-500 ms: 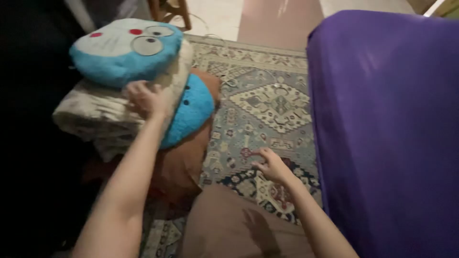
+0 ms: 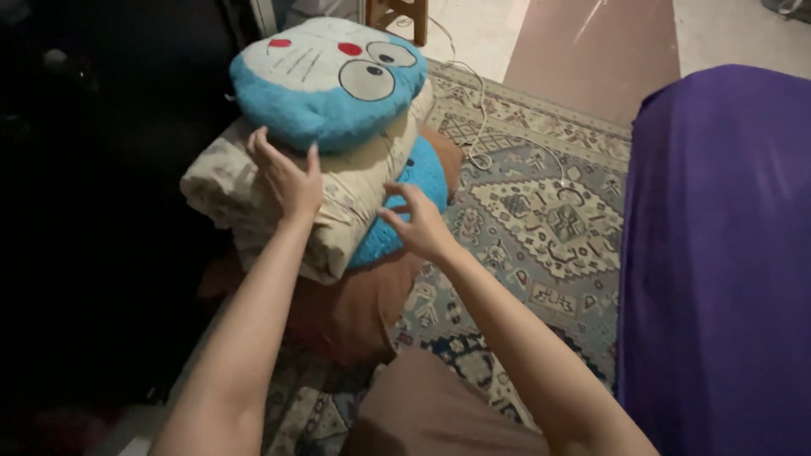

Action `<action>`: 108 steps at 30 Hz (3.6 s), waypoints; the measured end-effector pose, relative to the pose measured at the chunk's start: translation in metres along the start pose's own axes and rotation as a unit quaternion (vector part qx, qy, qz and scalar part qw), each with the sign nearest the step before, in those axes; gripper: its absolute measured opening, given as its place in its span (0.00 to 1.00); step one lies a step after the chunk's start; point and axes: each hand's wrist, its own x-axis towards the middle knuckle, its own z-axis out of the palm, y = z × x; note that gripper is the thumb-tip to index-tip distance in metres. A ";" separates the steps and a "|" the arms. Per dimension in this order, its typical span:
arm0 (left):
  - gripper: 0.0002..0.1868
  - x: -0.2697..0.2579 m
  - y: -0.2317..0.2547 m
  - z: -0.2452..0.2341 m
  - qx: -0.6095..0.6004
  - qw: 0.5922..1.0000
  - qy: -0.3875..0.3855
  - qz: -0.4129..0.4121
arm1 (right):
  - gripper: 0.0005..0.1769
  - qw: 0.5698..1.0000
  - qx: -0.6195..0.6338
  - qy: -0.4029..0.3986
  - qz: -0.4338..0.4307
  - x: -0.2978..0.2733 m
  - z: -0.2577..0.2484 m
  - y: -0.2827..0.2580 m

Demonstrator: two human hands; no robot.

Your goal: Cleaning and dusting various pillows and cushions using a stick tool.

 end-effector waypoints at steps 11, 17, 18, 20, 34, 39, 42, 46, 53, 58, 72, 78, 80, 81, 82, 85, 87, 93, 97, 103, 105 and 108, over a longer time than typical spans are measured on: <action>0.47 0.076 -0.021 0.083 -0.119 0.877 -0.111 -0.452 | 0.38 0.928 0.277 0.080 0.237 0.093 0.015 0.053; 0.30 0.038 -0.028 0.112 -0.409 0.752 -0.213 -0.471 | 0.44 0.819 0.444 0.110 0.348 0.089 -0.016 0.060; 0.21 0.028 -0.018 0.114 -0.512 0.661 -0.281 -0.471 | 0.46 0.766 0.517 0.108 0.367 0.085 -0.024 0.049; 0.17 -0.014 0.001 0.125 -0.521 0.629 -0.320 -0.480 | 0.47 0.762 0.541 0.112 0.339 0.078 -0.042 0.050; 0.43 -0.137 0.187 0.062 -0.407 0.685 -0.412 -0.442 | 0.20 0.697 0.586 0.311 0.273 -0.096 -0.196 0.171; 0.46 -0.188 0.084 0.198 -0.257 0.899 -0.272 -0.230 | 0.31 0.755 0.342 0.438 0.348 -0.167 -0.236 0.148; 0.43 -0.164 0.042 0.196 -0.095 0.977 -0.161 -0.104 | 0.63 0.677 -0.122 0.470 0.553 -0.224 -0.262 0.317; 0.42 -0.096 0.062 0.097 0.033 0.991 -0.081 -0.100 | 0.36 0.766 0.133 0.364 0.513 -0.179 -0.218 0.285; 0.83 -0.033 -0.014 0.052 0.115 0.925 -0.061 -0.358 | 0.39 0.831 0.235 0.117 0.490 -0.026 -0.071 0.208; 0.90 -0.033 -0.048 0.029 -0.231 0.770 -0.010 -0.595 | 0.51 0.856 0.250 0.015 0.452 0.036 0.026 0.130; 0.45 -0.071 -0.019 0.004 -0.331 0.738 -0.085 -0.582 | 0.57 0.654 0.590 -0.039 0.472 0.006 0.134 0.105; 0.44 -0.094 -0.001 0.029 -0.302 0.786 -0.077 -0.534 | 0.49 0.675 0.601 -0.044 0.427 -0.006 0.087 0.081; 0.42 -0.099 0.004 0.052 -0.366 0.753 -0.126 -0.532 | 0.49 0.663 0.617 -0.047 0.421 0.001 0.067 0.086; 0.41 -0.101 0.008 0.065 -0.427 0.715 -0.170 -0.526 | 0.48 0.651 0.634 -0.055 0.415 0.005 0.055 0.089; 0.41 -0.106 0.020 0.074 -0.429 0.714 -0.174 -0.526 | 0.48 0.652 0.633 -0.051 0.414 0.008 0.040 0.098; 0.40 -0.124 0.069 0.091 -0.497 0.691 -0.170 -0.496 | 0.45 0.709 0.589 0.007 0.388 0.011 -0.016 0.109; 0.41 -0.134 0.118 0.086 -0.397 0.693 -0.116 -0.590 | 0.40 0.783 0.528 0.030 0.328 0.008 -0.063 0.094; 0.47 -0.268 0.173 0.089 -0.472 0.585 -0.250 -0.611 | 0.31 0.926 0.176 0.133 0.306 -0.082 -0.170 0.082; 0.48 -0.385 0.185 0.089 -0.479 0.496 -0.371 -0.622 | 0.32 0.913 0.194 0.197 0.299 -0.184 -0.207 0.092; 0.49 -0.409 0.172 0.068 -0.045 0.480 -0.761 -0.433 | 0.35 0.849 0.009 0.316 0.424 -0.372 -0.223 0.271; 0.50 -0.448 0.108 0.139 -0.223 0.462 -0.843 0.162 | 0.38 0.805 -0.053 0.318 0.499 -0.414 -0.224 0.330; 0.54 -0.388 0.110 0.103 -0.073 0.328 -0.932 -0.135 | 0.46 0.866 -0.176 0.295 0.365 -0.396 -0.221 0.325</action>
